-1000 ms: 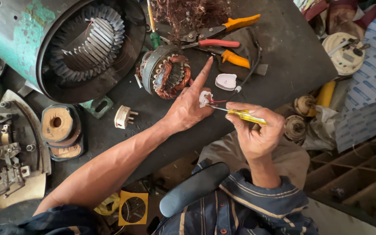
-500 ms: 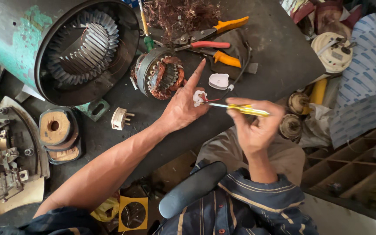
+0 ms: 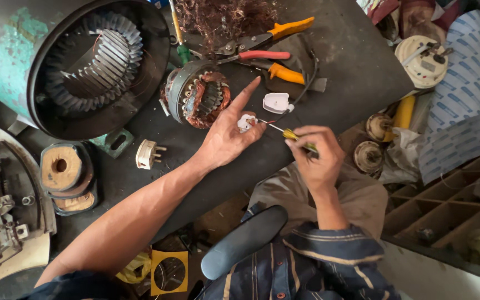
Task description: The person uses a screwdriver to adjust a small white electrical component, then uses pliers to remove copper windings from a motor stator. The person manipulates the components with both hands and uses tools to perform the repair.
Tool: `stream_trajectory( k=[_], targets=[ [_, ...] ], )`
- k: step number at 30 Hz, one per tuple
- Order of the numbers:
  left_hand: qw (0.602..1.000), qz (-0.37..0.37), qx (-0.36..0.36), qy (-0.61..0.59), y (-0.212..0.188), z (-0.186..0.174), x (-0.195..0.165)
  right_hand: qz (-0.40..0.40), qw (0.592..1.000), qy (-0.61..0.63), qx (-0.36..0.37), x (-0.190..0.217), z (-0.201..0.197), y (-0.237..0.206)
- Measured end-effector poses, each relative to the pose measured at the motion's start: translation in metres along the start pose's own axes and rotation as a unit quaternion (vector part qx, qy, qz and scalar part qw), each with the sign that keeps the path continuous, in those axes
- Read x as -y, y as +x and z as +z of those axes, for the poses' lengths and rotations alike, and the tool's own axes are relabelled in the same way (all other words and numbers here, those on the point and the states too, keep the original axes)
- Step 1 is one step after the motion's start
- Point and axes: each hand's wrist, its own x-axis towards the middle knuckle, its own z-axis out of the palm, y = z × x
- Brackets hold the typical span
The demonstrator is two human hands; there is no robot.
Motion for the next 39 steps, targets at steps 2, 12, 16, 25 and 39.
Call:
stream_trajectory(
  k=[2, 12, 16, 25, 39],
  targets=[
    [1.0, 0.02, 0.006, -0.022, -0.001, -0.001, 0.001, -0.003, 1.0, -0.005, 0.012, 0.0, 0.007, 0.009],
    [0.996, 0.078, 0.01, -0.035, -0.001, -0.001, 0.011, -0.043, 0.997, -0.063, 0.002, 0.008, 0.006, 0.042],
    [0.998, 0.034, 0.014, -0.057, -0.002, -0.001, 0.01, -0.07, 0.99, -0.113, 0.041, 0.005, 0.006, 0.053],
    [0.998, 0.049, 0.01, -0.045, -0.002, -0.004, 0.011, -0.141, 0.979, -0.128, 0.07, 0.002, 0.012, 0.052],
    [0.998, 0.047, 0.011, -0.05, -0.003, -0.004, 0.01, -0.107, 0.99, -0.009, 0.087, 0.009, 0.025, 0.049]
  ],
)
